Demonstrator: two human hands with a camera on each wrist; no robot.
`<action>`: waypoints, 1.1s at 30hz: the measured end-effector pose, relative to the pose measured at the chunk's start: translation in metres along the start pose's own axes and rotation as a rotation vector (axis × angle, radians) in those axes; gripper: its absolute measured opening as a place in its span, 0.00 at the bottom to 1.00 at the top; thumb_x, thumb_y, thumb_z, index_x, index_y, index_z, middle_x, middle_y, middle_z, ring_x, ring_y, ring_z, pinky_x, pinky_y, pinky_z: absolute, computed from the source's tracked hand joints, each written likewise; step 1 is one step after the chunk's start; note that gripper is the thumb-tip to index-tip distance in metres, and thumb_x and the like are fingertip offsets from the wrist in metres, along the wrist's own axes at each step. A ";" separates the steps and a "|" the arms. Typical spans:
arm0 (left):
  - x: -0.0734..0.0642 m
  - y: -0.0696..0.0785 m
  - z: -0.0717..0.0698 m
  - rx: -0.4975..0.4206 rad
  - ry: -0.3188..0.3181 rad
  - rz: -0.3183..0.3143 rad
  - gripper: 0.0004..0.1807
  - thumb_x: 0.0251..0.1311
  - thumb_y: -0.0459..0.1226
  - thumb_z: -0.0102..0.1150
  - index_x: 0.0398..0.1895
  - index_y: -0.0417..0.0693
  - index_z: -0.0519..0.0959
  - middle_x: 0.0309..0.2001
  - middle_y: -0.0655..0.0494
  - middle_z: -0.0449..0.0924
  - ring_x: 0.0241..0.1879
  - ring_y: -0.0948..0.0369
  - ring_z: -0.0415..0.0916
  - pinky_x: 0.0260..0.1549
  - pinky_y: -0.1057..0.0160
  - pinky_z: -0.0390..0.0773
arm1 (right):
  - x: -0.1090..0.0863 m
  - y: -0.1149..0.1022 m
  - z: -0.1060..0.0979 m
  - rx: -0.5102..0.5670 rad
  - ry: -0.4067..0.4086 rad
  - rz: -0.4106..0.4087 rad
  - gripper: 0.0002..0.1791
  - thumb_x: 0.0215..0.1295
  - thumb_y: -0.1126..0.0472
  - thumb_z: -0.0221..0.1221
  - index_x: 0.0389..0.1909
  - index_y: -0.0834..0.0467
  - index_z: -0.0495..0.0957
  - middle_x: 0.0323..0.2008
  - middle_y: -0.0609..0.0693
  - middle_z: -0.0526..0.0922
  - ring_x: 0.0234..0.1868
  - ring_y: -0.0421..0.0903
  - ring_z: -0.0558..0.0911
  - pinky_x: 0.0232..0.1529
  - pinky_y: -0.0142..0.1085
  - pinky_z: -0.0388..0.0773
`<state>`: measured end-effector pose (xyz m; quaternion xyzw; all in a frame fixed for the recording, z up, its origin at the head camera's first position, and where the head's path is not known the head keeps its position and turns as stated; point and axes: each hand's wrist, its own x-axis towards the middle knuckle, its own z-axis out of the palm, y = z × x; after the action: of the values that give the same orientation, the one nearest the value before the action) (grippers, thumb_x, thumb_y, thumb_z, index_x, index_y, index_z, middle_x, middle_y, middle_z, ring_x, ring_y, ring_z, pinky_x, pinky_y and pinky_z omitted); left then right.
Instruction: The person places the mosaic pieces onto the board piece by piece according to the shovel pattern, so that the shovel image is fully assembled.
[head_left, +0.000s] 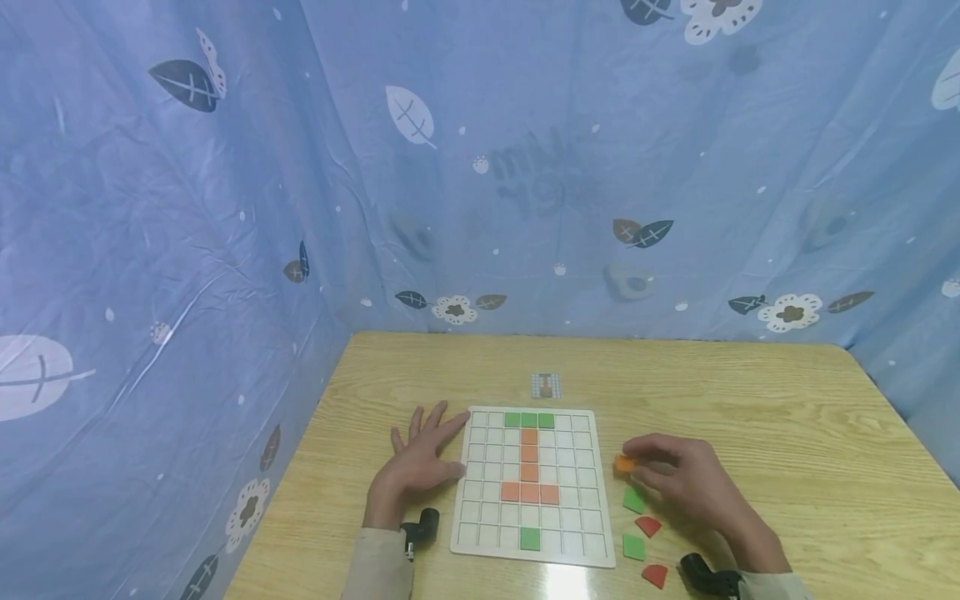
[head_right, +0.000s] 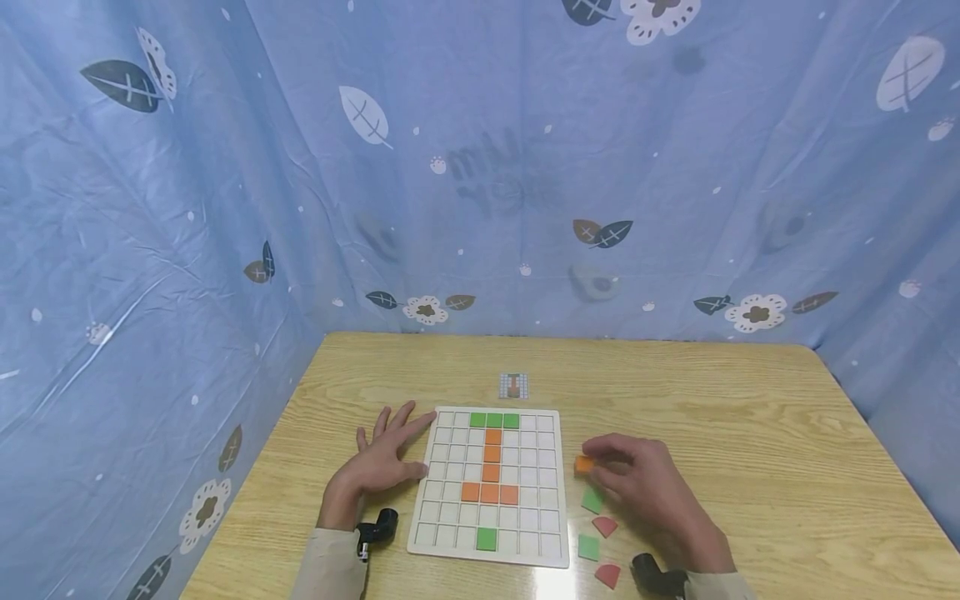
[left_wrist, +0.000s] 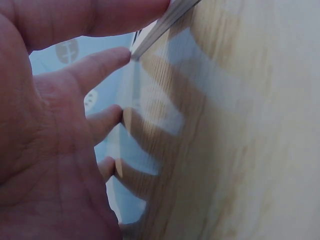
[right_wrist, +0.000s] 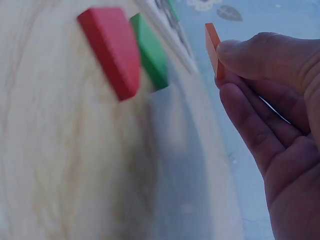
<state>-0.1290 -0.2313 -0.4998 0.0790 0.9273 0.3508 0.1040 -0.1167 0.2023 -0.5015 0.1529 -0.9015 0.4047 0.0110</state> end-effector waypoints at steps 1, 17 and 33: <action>0.000 0.000 0.000 0.000 0.000 -0.001 0.51 0.50 0.37 0.69 0.84 0.59 0.69 0.90 0.40 0.48 0.88 0.30 0.27 0.73 0.16 0.18 | 0.000 -0.001 -0.001 -0.005 0.009 -0.019 0.16 0.62 0.63 0.78 0.49 0.43 0.92 0.48 0.37 0.93 0.51 0.36 0.90 0.54 0.38 0.90; 0.000 0.000 0.001 0.008 0.006 0.001 0.51 0.50 0.38 0.68 0.84 0.59 0.69 0.90 0.41 0.48 0.88 0.30 0.27 0.74 0.17 0.18 | -0.007 -0.022 -0.001 0.035 0.049 -0.144 0.17 0.61 0.66 0.78 0.49 0.46 0.92 0.45 0.34 0.93 0.49 0.32 0.89 0.53 0.33 0.89; 0.001 0.000 0.000 0.006 0.002 0.000 0.50 0.52 0.38 0.70 0.84 0.59 0.69 0.90 0.40 0.48 0.88 0.30 0.27 0.74 0.18 0.17 | -0.014 -0.041 0.015 0.099 0.017 -0.085 0.19 0.61 0.68 0.76 0.48 0.43 0.92 0.48 0.36 0.93 0.52 0.32 0.89 0.54 0.33 0.89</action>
<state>-0.1304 -0.2310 -0.4994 0.0788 0.9285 0.3482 0.1028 -0.0905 0.1697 -0.4835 0.1880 -0.8730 0.4491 0.0282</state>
